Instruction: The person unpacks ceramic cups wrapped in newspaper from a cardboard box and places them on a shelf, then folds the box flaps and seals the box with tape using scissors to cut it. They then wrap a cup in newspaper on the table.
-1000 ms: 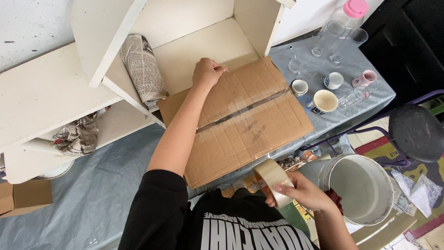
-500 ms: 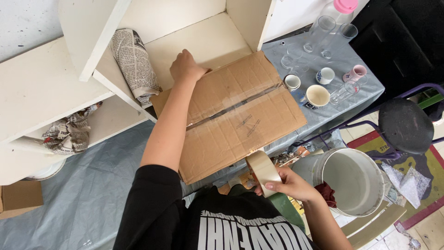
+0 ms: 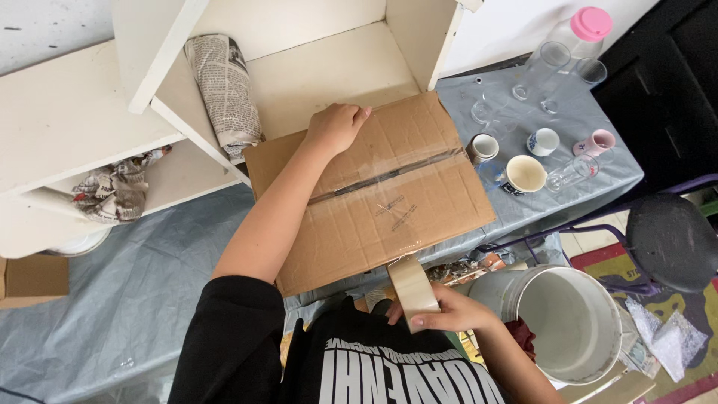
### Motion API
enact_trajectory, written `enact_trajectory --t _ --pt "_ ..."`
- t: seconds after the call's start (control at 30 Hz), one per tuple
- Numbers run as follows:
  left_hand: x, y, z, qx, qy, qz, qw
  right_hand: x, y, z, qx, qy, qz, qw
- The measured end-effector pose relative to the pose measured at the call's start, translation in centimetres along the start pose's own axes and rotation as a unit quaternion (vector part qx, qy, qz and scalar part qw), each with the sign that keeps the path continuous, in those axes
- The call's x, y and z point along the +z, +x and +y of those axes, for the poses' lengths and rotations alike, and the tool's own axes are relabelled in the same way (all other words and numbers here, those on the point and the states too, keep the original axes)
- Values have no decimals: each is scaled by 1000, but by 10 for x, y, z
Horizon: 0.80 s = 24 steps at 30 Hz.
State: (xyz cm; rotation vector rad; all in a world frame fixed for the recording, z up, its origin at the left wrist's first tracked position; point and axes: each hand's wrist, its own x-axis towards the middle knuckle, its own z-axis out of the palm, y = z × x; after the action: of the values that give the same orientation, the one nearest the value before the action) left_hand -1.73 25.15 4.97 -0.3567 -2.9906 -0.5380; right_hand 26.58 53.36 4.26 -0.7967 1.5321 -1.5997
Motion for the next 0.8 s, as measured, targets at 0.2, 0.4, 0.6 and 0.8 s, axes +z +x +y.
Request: enact_trajectory --t 0.2,0.4,0.6,0.8 --pt "-3 -29 32 34 112 74 990 -14 7 1 28 9 -33 999" --pt "0 -130 83 49 112 4 992 -23 10 30 52 56 -80 994" --pt "-3 -191 124 62 51 92 993 -27 3 47 125 103 -49 986" --pt "-17 -196 124 57 15 123 991 -31 11 46 160 157 -59 973"
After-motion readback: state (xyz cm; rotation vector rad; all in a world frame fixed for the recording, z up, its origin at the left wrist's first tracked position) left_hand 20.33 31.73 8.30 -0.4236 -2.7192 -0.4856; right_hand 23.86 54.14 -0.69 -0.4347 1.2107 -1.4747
